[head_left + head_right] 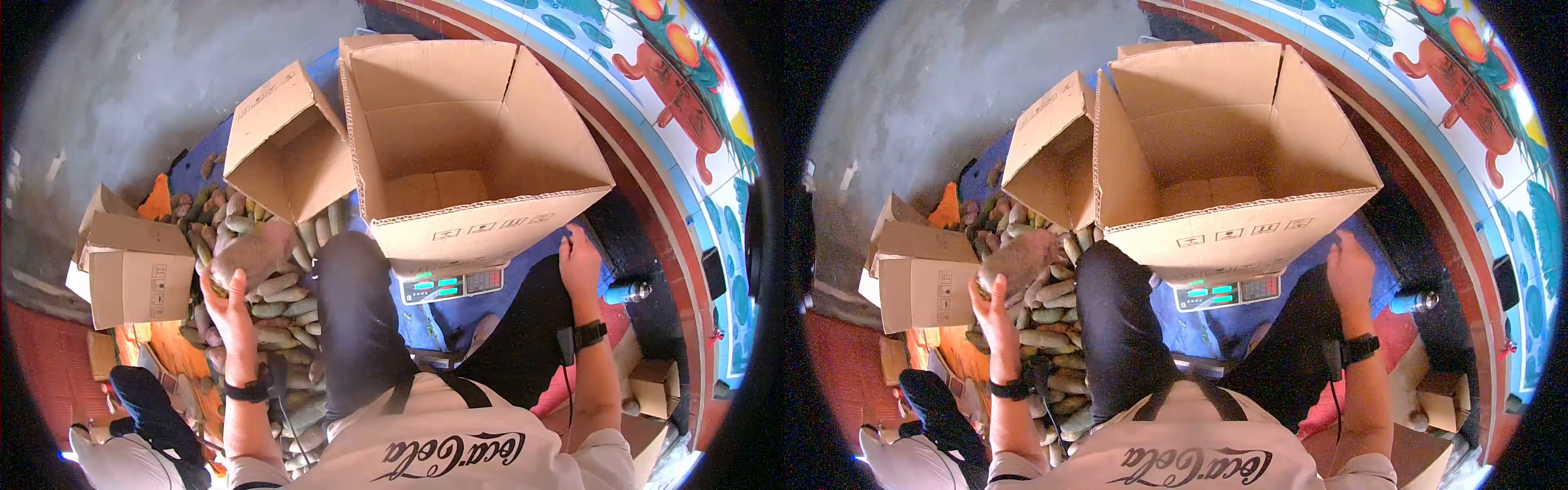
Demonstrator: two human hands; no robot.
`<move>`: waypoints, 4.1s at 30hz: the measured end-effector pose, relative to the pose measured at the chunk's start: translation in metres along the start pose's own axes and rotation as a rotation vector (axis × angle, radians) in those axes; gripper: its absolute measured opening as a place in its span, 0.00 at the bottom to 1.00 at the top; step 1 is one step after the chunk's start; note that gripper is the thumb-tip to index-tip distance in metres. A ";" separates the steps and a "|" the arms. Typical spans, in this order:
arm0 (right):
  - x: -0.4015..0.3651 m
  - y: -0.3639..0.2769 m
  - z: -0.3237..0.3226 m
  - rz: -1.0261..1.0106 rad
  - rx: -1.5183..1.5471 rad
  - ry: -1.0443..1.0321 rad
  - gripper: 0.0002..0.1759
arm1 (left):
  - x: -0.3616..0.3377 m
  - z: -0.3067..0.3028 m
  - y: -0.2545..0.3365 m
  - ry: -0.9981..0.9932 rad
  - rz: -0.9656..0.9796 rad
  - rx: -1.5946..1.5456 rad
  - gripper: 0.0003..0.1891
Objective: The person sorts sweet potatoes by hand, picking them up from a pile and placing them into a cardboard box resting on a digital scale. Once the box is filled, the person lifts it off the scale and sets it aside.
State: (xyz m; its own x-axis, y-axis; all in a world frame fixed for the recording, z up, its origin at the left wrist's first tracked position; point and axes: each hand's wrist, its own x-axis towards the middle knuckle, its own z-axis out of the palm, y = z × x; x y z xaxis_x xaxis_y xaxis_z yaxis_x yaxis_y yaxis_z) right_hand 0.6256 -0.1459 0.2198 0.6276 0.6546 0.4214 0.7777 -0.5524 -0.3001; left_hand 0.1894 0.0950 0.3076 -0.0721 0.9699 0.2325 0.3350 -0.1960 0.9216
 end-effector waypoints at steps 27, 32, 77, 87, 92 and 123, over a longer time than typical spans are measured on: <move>0.001 -0.017 0.004 -0.056 0.129 0.079 0.20 | -0.002 0.145 0.135 -0.719 0.708 0.117 0.29; 0.002 -0.022 0.004 -0.032 0.142 0.085 0.24 | 0.003 0.150 0.136 -0.810 0.715 0.145 0.27; 0.057 -0.093 -0.075 -0.472 0.117 0.248 0.22 | 0.029 0.178 0.137 -1.187 0.789 0.573 0.13; 0.048 -0.100 -0.073 -0.484 0.078 0.187 0.23 | 0.026 0.156 0.114 -0.873 0.707 0.146 0.10; 0.048 -0.103 -0.074 -0.474 0.041 0.216 0.23 | 0.014 0.122 0.107 -0.600 0.764 0.078 0.10; -0.023 -0.048 -0.029 -0.566 -0.132 0.298 0.26 | -0.165 -0.144 -0.275 -0.297 -0.498 1.341 0.30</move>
State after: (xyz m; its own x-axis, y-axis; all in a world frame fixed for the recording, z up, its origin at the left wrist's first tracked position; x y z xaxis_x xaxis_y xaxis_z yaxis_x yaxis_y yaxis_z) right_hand 0.5726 -0.1487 0.2493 0.0709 0.7020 0.7086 0.9620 -0.2358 0.1374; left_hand -0.0260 -0.0319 0.0602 -0.3027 0.9219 -0.2419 0.9517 0.2789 -0.1282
